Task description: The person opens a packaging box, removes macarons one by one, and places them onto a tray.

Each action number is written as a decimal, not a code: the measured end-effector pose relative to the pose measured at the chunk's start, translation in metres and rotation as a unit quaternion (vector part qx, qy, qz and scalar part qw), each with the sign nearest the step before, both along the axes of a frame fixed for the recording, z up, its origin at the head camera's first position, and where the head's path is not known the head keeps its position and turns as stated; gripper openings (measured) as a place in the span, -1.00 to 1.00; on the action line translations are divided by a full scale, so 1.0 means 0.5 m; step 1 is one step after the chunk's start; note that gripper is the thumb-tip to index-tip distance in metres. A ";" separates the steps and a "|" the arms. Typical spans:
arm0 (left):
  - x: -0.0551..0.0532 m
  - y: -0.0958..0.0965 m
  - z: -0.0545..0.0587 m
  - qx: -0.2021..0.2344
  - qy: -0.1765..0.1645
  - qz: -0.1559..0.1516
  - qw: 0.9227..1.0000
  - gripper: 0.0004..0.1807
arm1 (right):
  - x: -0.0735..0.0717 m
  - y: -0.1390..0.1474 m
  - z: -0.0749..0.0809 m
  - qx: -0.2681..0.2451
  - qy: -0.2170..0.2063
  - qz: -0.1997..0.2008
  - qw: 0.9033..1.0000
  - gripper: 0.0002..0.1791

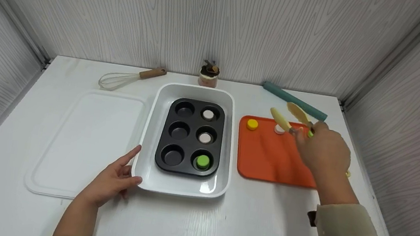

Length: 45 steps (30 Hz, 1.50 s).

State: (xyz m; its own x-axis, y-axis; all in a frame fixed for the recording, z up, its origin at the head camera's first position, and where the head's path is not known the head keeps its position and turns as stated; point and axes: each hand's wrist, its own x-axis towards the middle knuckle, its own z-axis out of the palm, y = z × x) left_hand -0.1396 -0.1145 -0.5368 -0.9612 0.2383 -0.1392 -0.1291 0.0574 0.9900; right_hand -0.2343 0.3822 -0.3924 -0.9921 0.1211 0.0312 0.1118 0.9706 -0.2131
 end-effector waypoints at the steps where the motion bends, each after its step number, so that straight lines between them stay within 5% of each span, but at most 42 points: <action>1: 0.000 0.000 -0.001 0.000 -0.001 0.000 1.000 0.04 | 0.004 -0.012 0.002 -0.001 0.004 0.007 1.000 -0.27; 14: -0.002 0.004 -0.002 -0.014 -0.008 0.001 1.000 0.05 | 0.076 -0.137 -0.007 0.011 0.018 0.115 0.993 -0.23; 25: -0.003 0.001 -0.003 -0.016 -0.013 0.005 1.000 0.05 | 0.093 -0.213 -0.029 0.048 -0.037 0.170 0.983 -0.38; 32: -0.001 0.001 -0.005 -0.014 -0.018 0.012 1.000 0.07 | 0.102 -0.253 -0.044 0.059 -0.047 0.239 0.968 -0.45; 45: 0.000 0.004 -0.006 -0.012 -0.019 0.015 1.000 0.07 | 0.098 -0.288 -0.035 0.098 -0.095 0.239 0.961 -0.51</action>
